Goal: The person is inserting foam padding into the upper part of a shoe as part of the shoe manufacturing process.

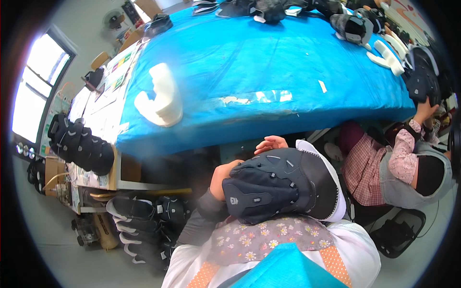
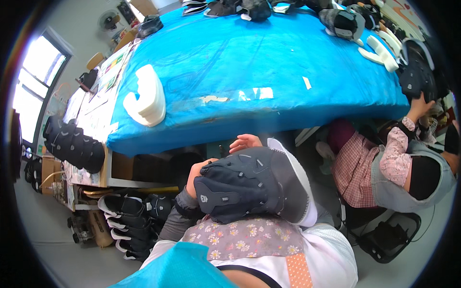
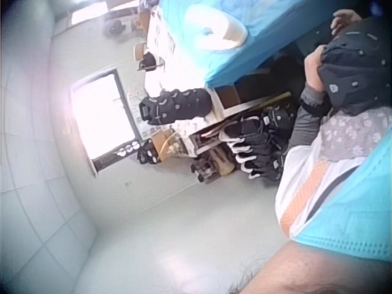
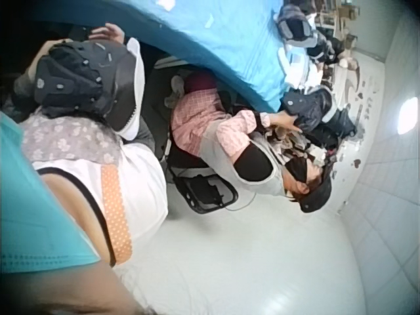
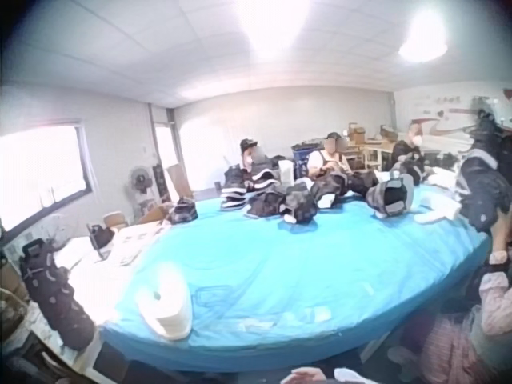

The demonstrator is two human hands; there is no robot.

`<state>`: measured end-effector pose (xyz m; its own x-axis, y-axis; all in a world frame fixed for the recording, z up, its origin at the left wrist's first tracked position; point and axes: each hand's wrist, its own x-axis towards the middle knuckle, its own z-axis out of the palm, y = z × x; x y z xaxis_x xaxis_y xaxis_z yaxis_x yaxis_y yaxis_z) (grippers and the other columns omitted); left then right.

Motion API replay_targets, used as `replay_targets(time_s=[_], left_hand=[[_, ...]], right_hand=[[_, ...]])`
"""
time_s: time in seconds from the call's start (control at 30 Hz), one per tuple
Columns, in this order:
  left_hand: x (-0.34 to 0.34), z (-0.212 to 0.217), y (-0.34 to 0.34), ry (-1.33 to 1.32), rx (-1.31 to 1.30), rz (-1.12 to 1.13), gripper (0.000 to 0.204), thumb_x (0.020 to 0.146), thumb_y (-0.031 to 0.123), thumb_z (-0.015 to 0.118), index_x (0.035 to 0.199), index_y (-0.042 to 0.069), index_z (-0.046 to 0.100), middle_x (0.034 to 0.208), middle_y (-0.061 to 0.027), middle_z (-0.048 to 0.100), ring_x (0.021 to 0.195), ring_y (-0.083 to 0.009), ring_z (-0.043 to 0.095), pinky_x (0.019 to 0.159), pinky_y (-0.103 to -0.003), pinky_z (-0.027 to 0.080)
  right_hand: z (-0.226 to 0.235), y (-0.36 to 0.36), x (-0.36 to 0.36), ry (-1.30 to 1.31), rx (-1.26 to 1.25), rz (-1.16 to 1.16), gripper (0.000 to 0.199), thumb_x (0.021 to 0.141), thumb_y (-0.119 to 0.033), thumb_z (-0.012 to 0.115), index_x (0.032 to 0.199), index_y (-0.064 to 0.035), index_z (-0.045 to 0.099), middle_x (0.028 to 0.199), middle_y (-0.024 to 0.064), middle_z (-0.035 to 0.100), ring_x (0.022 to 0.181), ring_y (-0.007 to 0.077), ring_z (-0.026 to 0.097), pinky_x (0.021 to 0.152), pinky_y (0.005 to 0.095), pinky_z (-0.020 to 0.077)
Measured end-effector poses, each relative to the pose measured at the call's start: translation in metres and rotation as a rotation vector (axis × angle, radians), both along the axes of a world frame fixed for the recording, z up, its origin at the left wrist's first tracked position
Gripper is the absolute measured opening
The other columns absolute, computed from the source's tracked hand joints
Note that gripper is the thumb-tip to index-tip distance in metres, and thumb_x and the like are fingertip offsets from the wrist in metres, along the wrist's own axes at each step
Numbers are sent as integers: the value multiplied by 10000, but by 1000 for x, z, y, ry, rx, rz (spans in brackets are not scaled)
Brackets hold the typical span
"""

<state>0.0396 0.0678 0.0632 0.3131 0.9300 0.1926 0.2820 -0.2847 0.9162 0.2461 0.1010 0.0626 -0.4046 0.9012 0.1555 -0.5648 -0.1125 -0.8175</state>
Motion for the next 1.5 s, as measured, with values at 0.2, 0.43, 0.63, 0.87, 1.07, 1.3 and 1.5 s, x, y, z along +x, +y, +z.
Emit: replay_targets(time_s=[0.2,0.43,0.63,0.87,1.07,1.3,1.5], left_hand=[[14,14,-3,-131,-40,121,336,764,74,660,1084,-4,592,983,-100,655,886,-139,616,782,-289,485],[28,28,-4,-530,-186,205,423,781,125,682,1156,-6,536,1052,-81,623,951,-148,600,838,-283,493],[14,89,6,232,725,-174,296,695,131,731,976,68,663,950,-71,655,848,-243,643,752,-377,492],[26,38,7,-131,406,161,206,671,186,688,873,153,710,891,-56,668,784,-250,628,709,-356,479],[35,96,16,352,752,47,266,641,186,675,899,142,722,892,-33,679,805,-234,643,715,-351,491],[20,24,22,33,287,130,360,756,104,676,1102,36,600,1058,-108,650,946,-208,627,850,-342,490],[15,18,4,-554,-208,75,510,817,123,660,1257,-22,446,1110,-129,613,1035,-225,599,927,-337,474]], right_hand=[[32,-6,9,174,-279,199,383,971,-360,418,1109,-7,468,1037,142,588,976,224,605,822,306,508],[-5,26,1,-371,83,-40,307,967,-235,458,1146,13,484,1067,135,603,940,215,617,849,321,503],[-2,21,-20,-165,67,-53,302,962,-221,465,1154,12,484,1071,131,602,940,211,615,849,317,501],[-3,14,-24,-147,78,-71,299,956,-204,474,1162,11,485,1076,128,602,941,206,612,849,313,498],[-10,14,-24,-142,86,-93,297,952,-191,482,1170,11,486,1080,124,601,941,202,609,850,309,496],[-6,17,-15,-87,59,-86,296,946,-174,491,1178,10,487,1085,121,601,942,197,607,850,305,493],[-2,19,-14,-59,58,-76,298,941,-160,498,1186,9,487,1089,117,600,942,193,604,850,301,491]])
